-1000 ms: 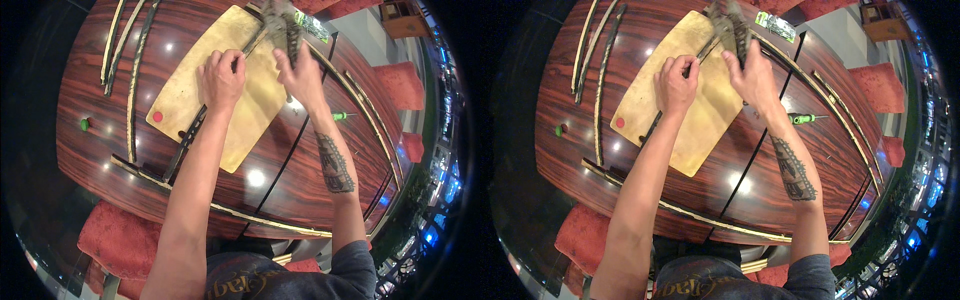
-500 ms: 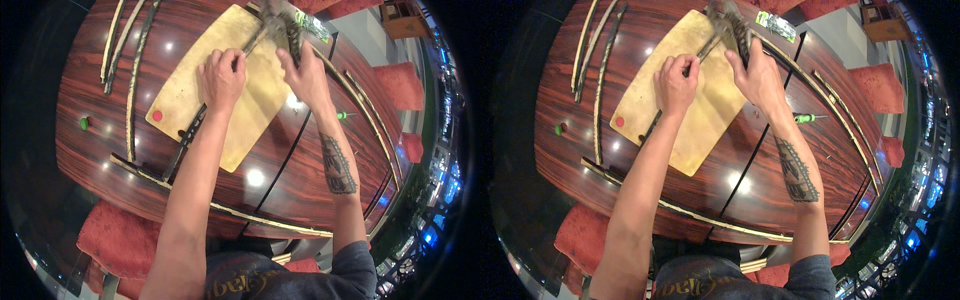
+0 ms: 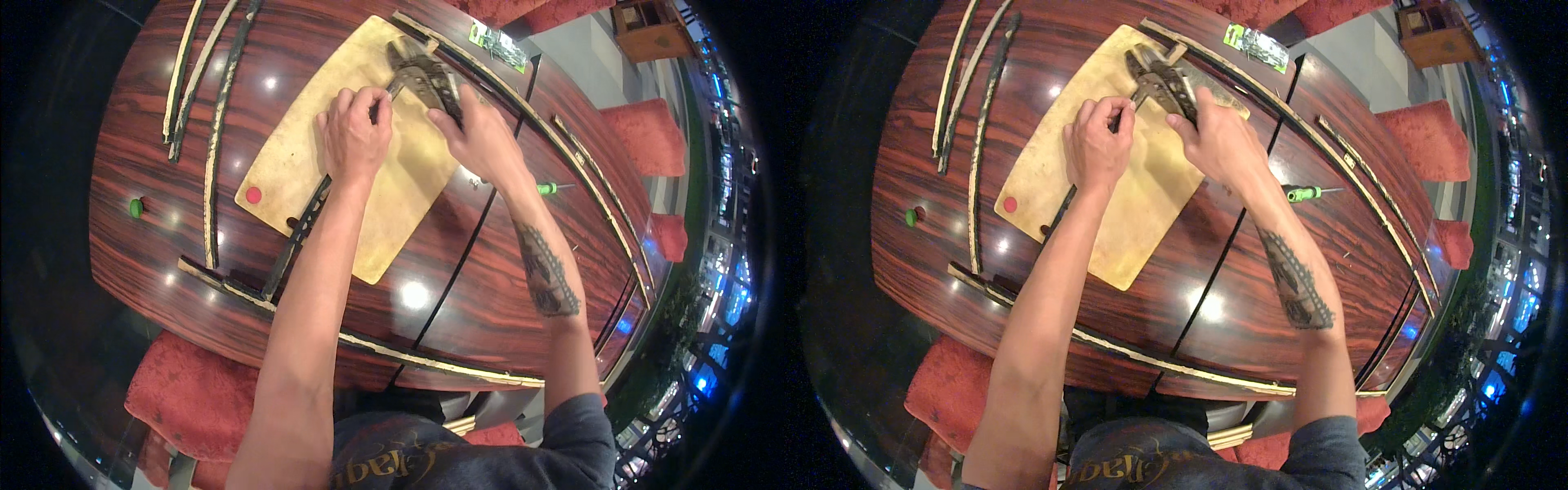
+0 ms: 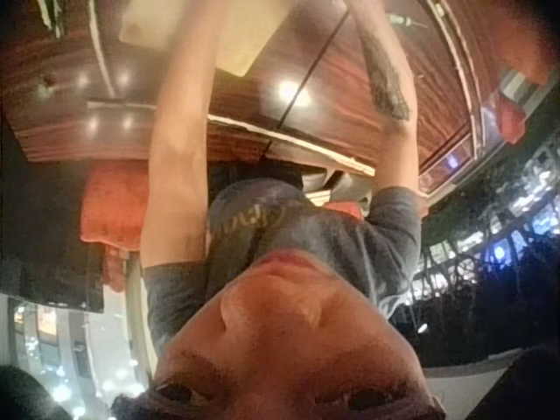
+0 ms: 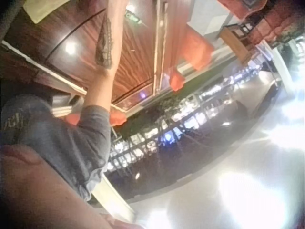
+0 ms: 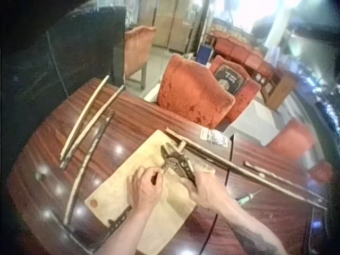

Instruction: The person uses pliers to strip and scrape a long, thin, gold-colored trim piece on a wooden table. They repeatedly reposition the trim and apply the pliers along its length to remove material or residue.

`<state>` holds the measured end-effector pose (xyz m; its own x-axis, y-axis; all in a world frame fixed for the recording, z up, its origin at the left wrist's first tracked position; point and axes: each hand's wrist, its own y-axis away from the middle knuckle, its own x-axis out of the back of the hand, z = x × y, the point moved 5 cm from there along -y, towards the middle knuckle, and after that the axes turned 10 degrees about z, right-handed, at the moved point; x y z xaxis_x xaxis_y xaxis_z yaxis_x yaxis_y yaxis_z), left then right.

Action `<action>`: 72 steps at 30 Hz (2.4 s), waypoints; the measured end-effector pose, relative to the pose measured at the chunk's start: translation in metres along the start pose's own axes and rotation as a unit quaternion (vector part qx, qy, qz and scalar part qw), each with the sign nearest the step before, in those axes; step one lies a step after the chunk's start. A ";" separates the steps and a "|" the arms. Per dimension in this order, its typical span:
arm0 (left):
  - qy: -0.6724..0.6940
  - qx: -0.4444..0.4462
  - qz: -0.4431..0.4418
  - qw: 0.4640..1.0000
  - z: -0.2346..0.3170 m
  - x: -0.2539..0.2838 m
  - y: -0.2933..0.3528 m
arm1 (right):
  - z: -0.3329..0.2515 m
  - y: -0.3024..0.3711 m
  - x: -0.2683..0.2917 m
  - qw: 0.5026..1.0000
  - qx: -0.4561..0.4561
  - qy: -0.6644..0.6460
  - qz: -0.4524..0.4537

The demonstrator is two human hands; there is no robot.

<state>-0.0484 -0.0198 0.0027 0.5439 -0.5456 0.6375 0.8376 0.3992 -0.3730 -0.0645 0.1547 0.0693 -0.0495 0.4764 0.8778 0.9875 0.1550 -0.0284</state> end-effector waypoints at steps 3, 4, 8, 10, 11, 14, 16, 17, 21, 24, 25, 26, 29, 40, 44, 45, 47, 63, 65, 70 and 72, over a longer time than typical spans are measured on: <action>0.009 -0.012 -0.010 1.000 0.010 -0.002 0.002 | 0.008 0.011 0.021 0.992 -0.056 -0.096 0.061; 0.017 -0.010 -0.024 1.000 0.018 -0.005 0.004 | 0.011 0.020 0.029 0.988 -0.090 -0.111 0.063; 0.023 -0.058 -0.084 0.995 0.013 -0.004 0.001 | 0.019 0.061 0.028 0.966 -0.153 -0.206 0.044; 0.036 -0.072 -0.125 0.989 0.002 -0.007 0.001 | 0.016 0.085 0.023 0.951 -0.198 -0.238 0.013; 0.060 -0.066 -0.152 0.984 -0.003 -0.007 -0.001 | 0.018 0.098 0.018 0.940 -0.217 -0.262 0.006; 0.131 -0.039 -0.200 0.970 -0.013 -0.005 -0.010 | 0.021 0.129 0.020 0.922 -0.243 -0.303 0.008; 0.036 -0.063 -0.184 0.980 -0.009 -0.002 -0.005 | 0.026 0.147 0.025 0.910 -0.268 -0.315 0.008; -0.012 -0.071 -0.173 0.982 -0.008 0.002 -0.003 | 0.029 0.155 0.028 0.909 -0.274 -0.315 0.009; -0.058 -0.105 -0.099 0.988 0.002 0.006 0.010 | 0.045 0.174 0.034 0.904 -0.289 -0.315 0.014; -0.077 -0.096 -0.087 0.989 0.006 0.008 0.010 | 0.048 0.170 0.036 0.911 -0.281 -0.302 0.015; -0.086 -0.085 -0.089 0.989 0.006 0.009 0.009 | 0.045 0.162 0.038 0.920 -0.267 -0.285 0.014; -0.091 -0.072 -0.093 0.989 0.005 0.008 0.010 | 0.045 0.153 0.039 0.930 -0.256 -0.264 0.012; -0.107 -0.064 -0.095 0.988 0.002 0.014 0.007 | 0.054 0.098 0.031 0.968 -0.153 -0.190 0.064; -0.073 -0.084 -0.059 0.992 0.008 0.006 0.011 | 0.082 -0.086 -0.005 0.951 -0.156 -0.254 0.076; -0.062 -0.068 -0.073 0.993 0.005 0.010 0.011 | 0.089 -0.089 -0.008 0.967 -0.126 -0.194 0.103; -0.057 -0.073 -0.063 0.994 0.004 0.013 0.012 | 0.089 -0.089 -0.009 0.970 -0.125 -0.184 0.101; -0.042 -0.086 -0.045 0.994 0.005 0.018 0.014 | 0.090 -0.088 -0.008 0.973 -0.125 -0.164 0.102; 0.002 -0.011 -0.041 0.999 -0.001 0.011 0.014 | 0.056 -0.066 0.008 0.981 -0.088 -0.148 0.086; -0.015 -0.032 -0.026 0.999 0.002 0.012 0.013 | 0.059 -0.066 0.005 0.981 -0.086 -0.148 0.092; -0.026 -0.024 -0.035 0.999 0.005 0.014 0.011 | 0.062 -0.066 0.001 0.983 -0.075 -0.152 0.077; -0.027 -0.033 -0.033 0.999 0.005 0.014 0.013 | 0.063 -0.065 0.000 0.985 -0.067 -0.142 0.073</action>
<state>-0.0305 -0.0190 0.0103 0.4858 -0.5282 0.6964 0.8738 0.3138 -0.3716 -0.1379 0.1993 0.0409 0.0726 0.7114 0.6990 0.9972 -0.0399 -0.0630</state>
